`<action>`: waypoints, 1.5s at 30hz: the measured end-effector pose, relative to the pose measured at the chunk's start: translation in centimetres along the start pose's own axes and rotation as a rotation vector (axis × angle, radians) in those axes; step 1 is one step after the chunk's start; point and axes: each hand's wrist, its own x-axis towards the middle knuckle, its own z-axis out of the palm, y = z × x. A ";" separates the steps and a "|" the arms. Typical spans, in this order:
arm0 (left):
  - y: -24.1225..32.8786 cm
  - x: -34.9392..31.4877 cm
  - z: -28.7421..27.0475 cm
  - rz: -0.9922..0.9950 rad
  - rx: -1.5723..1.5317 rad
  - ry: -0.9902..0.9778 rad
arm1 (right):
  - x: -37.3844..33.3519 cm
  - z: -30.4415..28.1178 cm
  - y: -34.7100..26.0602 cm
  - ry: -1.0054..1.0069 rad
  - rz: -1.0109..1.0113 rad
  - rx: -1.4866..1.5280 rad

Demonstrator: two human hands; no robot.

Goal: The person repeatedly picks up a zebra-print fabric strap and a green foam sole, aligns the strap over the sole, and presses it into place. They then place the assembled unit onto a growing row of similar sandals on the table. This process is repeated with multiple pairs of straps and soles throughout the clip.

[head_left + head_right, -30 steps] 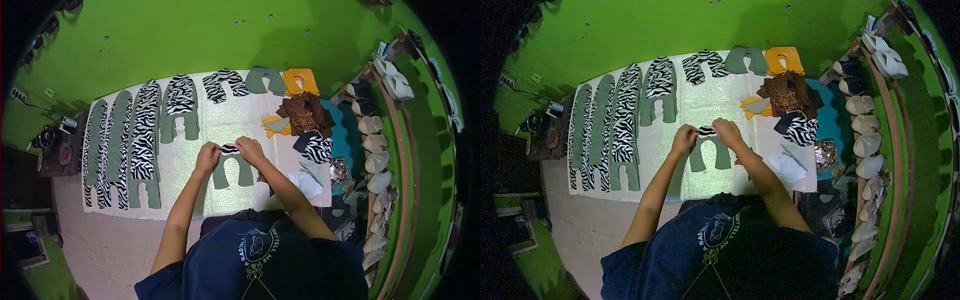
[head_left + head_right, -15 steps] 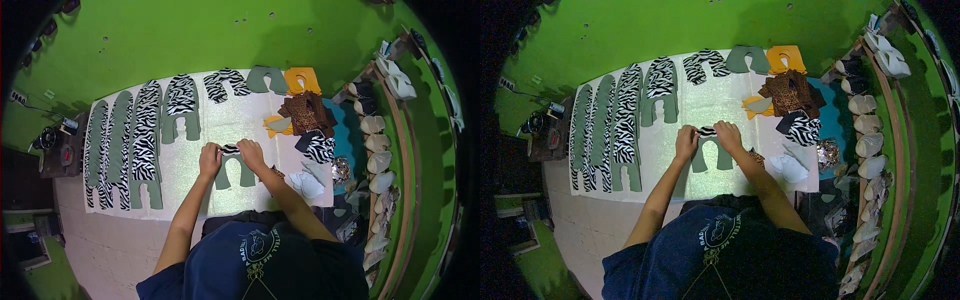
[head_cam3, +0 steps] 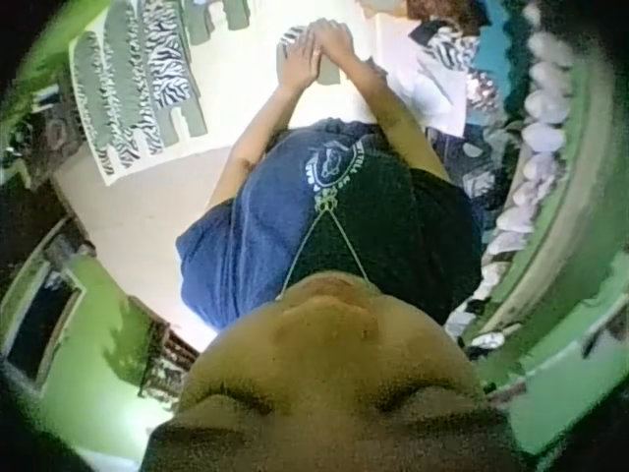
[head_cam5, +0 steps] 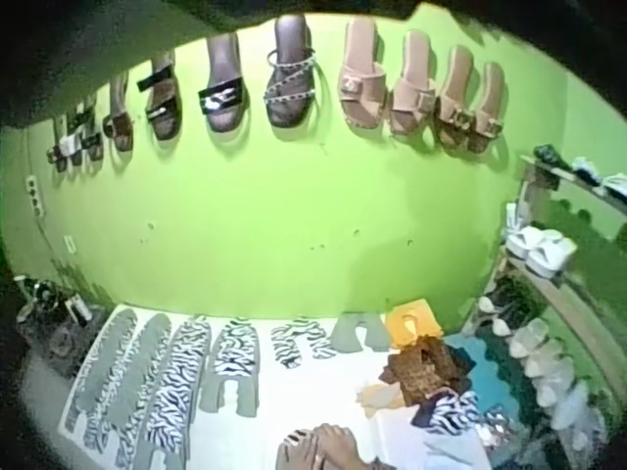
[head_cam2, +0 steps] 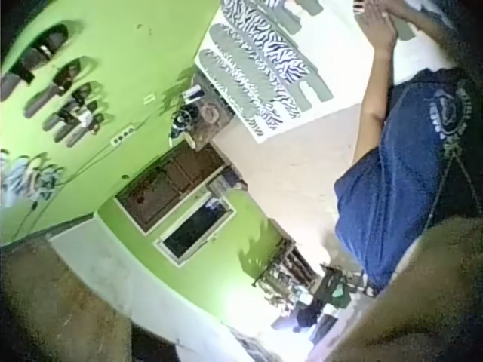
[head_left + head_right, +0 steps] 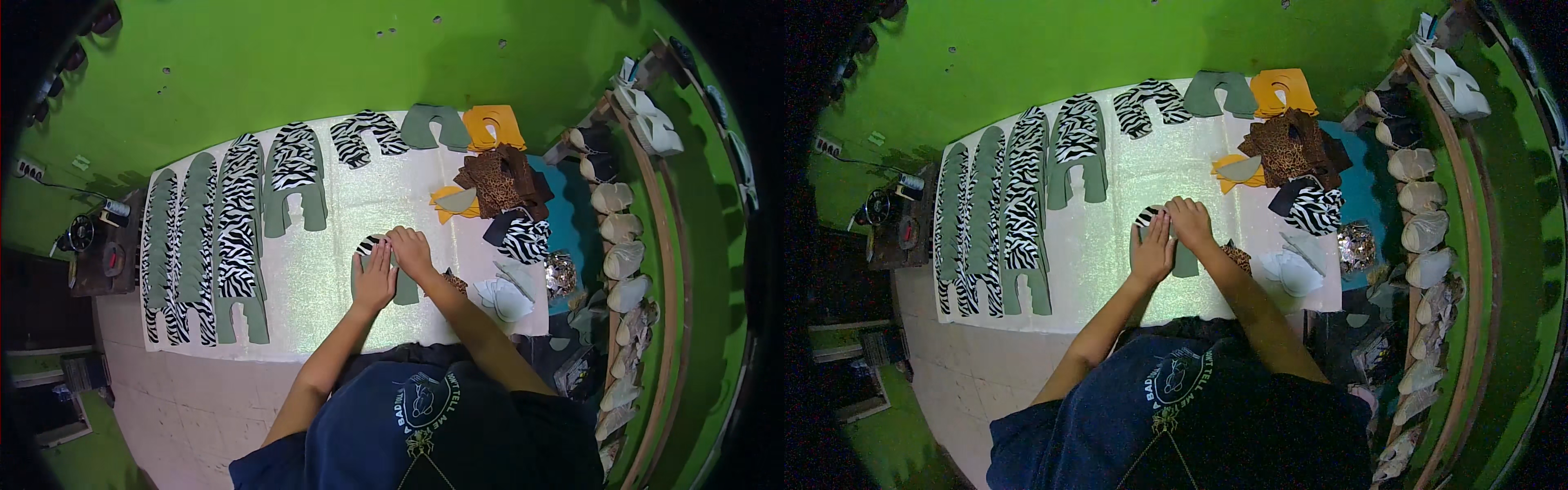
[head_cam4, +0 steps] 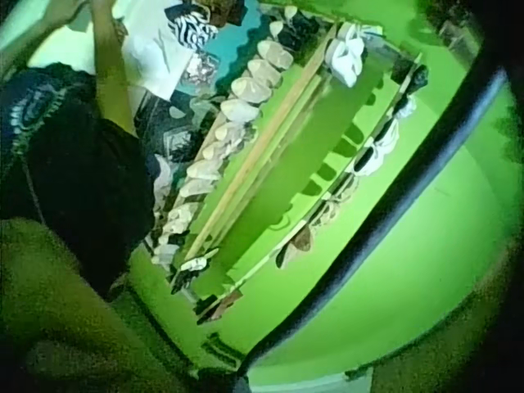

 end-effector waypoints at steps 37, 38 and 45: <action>-3.8 -2.5 -1.3 -0.073 0.059 -0.038 | -0.4 0.7 -5.3 -0.392 -0.018 0.414; -3.7 -2.4 -1.2 -0.066 0.073 -0.009 | -0.7 0.5 -4.5 -0.405 0.013 0.374; -3.2 -2.5 -1.0 -0.068 0.045 0.067 | -2.9 -0.5 -2.0 -0.335 0.037 0.032</action>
